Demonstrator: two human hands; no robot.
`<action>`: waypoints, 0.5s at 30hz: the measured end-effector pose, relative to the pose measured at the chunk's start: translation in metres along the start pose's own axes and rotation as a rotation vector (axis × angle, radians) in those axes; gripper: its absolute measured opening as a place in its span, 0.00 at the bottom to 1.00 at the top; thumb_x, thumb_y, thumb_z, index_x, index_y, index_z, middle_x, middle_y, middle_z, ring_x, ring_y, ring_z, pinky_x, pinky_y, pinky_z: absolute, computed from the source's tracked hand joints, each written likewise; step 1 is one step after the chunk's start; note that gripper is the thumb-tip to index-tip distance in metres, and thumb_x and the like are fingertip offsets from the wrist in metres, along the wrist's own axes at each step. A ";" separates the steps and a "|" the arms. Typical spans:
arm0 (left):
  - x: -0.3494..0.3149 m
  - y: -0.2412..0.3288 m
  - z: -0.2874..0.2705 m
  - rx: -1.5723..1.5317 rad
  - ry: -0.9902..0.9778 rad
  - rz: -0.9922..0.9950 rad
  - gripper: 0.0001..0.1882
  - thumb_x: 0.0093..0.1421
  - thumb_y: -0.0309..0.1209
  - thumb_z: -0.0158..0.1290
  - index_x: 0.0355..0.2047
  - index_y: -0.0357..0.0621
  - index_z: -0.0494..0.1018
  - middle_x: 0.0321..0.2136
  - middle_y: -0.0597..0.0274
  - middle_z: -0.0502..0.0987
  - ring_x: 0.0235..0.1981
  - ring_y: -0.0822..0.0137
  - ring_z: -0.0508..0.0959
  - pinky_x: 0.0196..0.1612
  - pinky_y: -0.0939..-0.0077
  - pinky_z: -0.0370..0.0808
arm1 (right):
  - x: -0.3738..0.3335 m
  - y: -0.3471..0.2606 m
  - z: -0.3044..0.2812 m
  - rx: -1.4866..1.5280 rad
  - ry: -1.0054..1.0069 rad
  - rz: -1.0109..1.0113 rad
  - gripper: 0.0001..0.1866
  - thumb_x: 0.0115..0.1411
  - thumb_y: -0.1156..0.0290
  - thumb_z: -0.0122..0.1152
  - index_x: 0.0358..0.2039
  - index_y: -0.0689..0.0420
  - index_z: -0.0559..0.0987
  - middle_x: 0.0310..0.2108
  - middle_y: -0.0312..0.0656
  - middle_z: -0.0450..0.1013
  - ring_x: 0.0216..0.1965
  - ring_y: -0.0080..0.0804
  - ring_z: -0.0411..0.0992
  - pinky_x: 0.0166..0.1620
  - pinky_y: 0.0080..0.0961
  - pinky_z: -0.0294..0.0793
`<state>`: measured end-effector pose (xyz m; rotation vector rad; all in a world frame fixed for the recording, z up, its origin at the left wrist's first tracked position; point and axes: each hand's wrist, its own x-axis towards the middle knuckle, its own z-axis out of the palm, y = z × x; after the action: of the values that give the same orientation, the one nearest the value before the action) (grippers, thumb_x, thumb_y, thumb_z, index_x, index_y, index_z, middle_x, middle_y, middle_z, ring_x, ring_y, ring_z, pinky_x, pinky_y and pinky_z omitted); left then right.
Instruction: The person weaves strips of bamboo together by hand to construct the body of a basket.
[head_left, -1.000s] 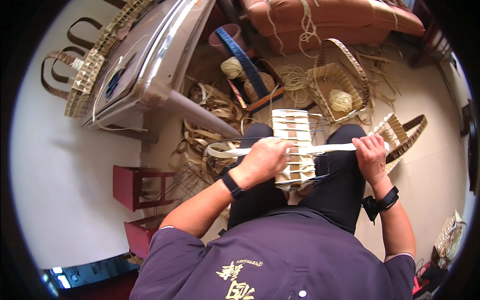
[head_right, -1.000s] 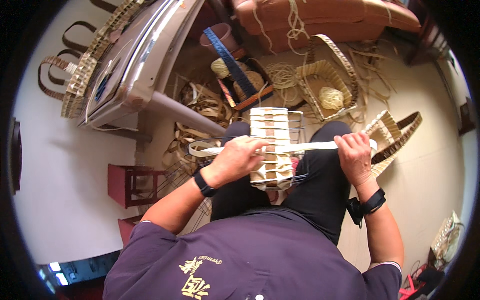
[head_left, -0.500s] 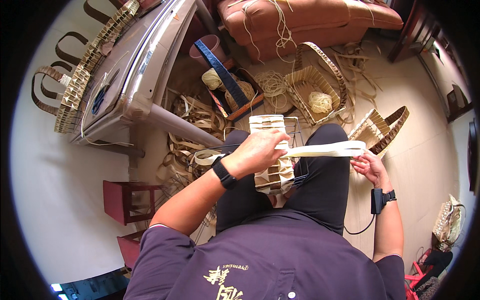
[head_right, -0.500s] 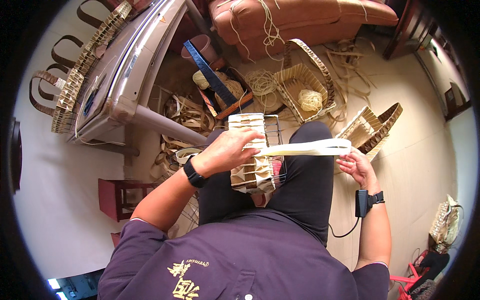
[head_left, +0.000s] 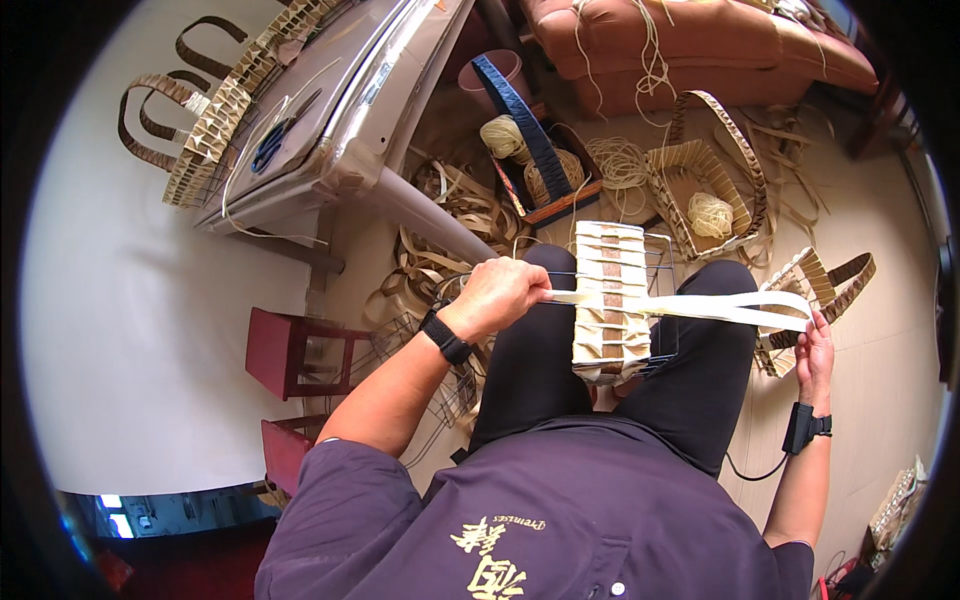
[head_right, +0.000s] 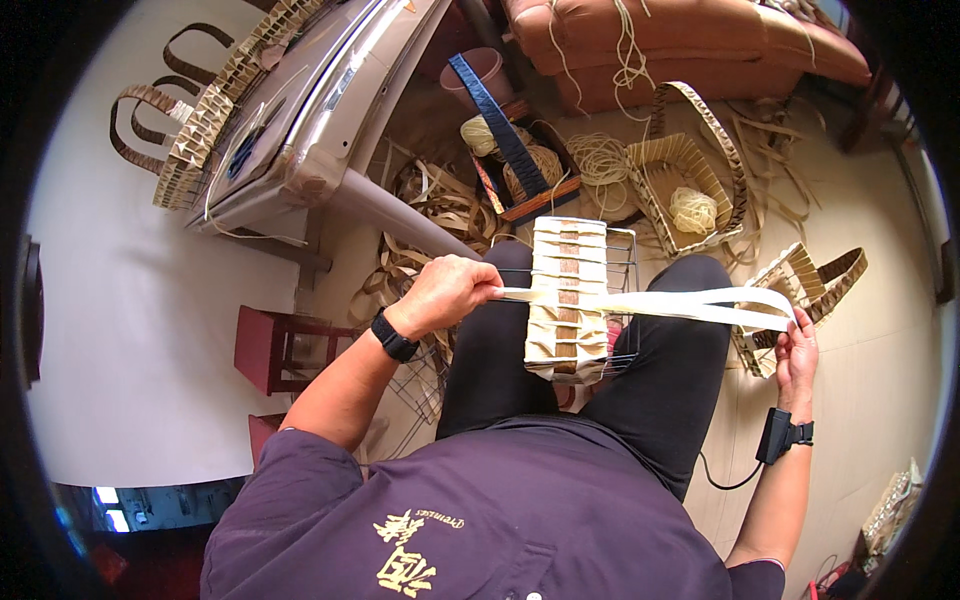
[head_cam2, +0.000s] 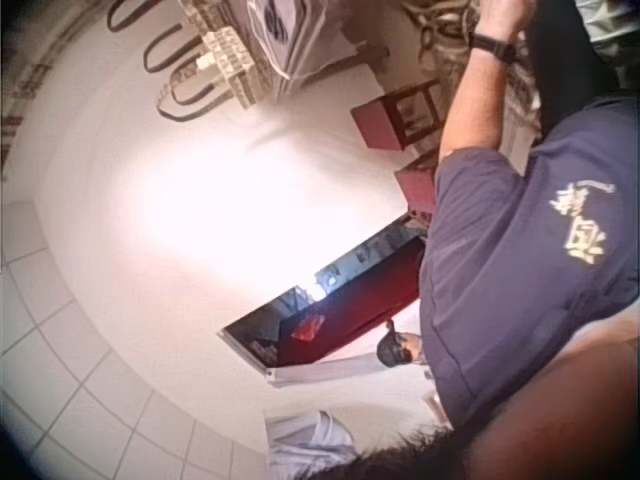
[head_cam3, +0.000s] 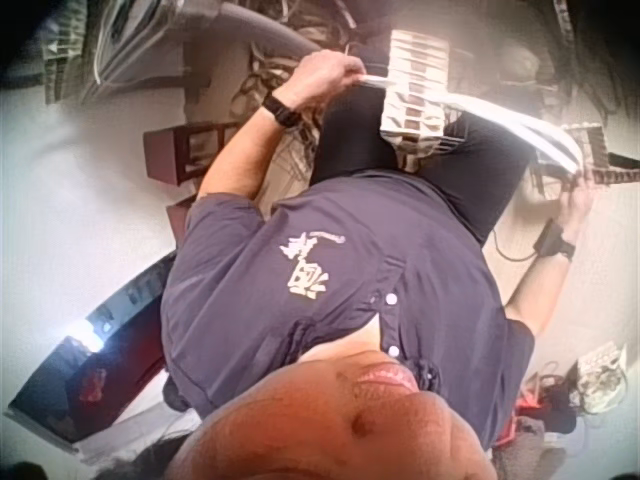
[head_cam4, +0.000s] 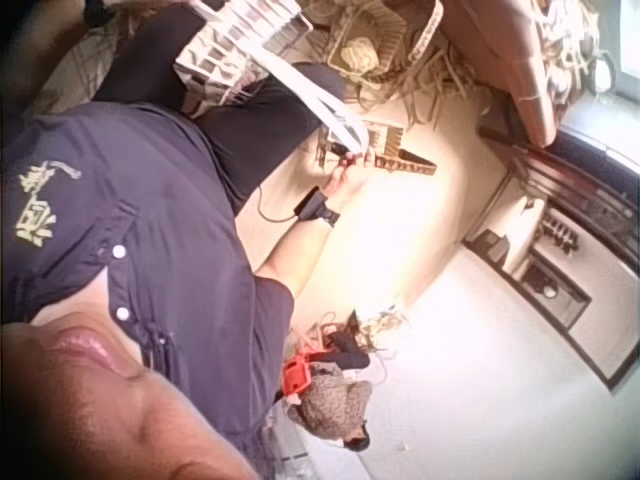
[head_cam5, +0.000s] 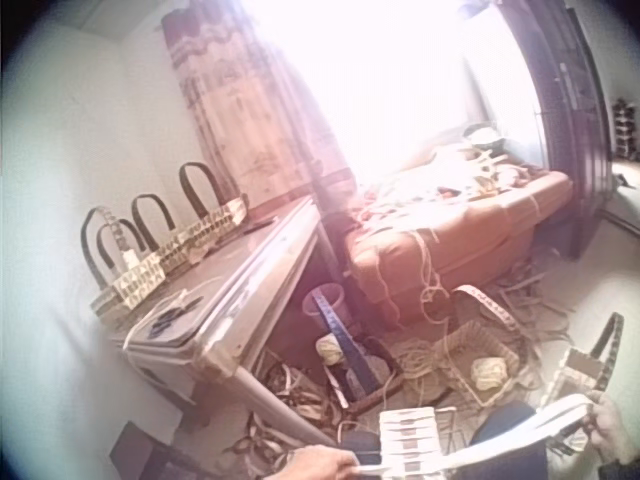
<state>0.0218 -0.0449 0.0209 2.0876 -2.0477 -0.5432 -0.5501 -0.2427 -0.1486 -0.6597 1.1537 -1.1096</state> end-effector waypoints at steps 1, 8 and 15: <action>-0.001 -0.003 0.001 -0.001 0.002 -0.005 0.11 0.67 0.40 0.61 0.36 0.47 0.85 0.30 0.51 0.85 0.36 0.46 0.85 0.40 0.51 0.80 | 0.002 -0.004 -0.002 -0.001 -0.058 -0.031 0.18 0.75 0.75 0.60 0.63 0.54 0.76 0.38 0.31 0.78 0.27 0.14 0.73 0.29 0.10 0.77; -0.008 -0.020 0.006 0.093 -0.027 -0.116 0.09 0.67 0.38 0.60 0.36 0.46 0.82 0.32 0.51 0.84 0.38 0.45 0.84 0.41 0.51 0.80 | 0.015 -0.029 0.001 -0.085 0.024 -0.062 0.16 0.73 0.81 0.55 0.59 0.59 0.81 0.36 0.33 0.80 0.27 0.16 0.74 0.29 0.12 0.74; -0.008 -0.026 -0.001 -0.078 0.130 0.217 0.07 0.63 0.31 0.64 0.40 0.47 0.79 0.36 0.56 0.81 0.38 0.48 0.83 0.42 0.55 0.80 | 0.008 -0.049 -0.045 -0.142 -0.114 -0.130 0.21 0.71 0.82 0.54 0.64 0.66 0.77 0.42 0.37 0.79 0.31 0.18 0.73 0.37 0.14 0.77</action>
<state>0.0461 -0.0361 0.0138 1.7792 -2.1068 -0.4323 -0.6088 -0.2623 -0.1228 -0.9080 1.1109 -1.0910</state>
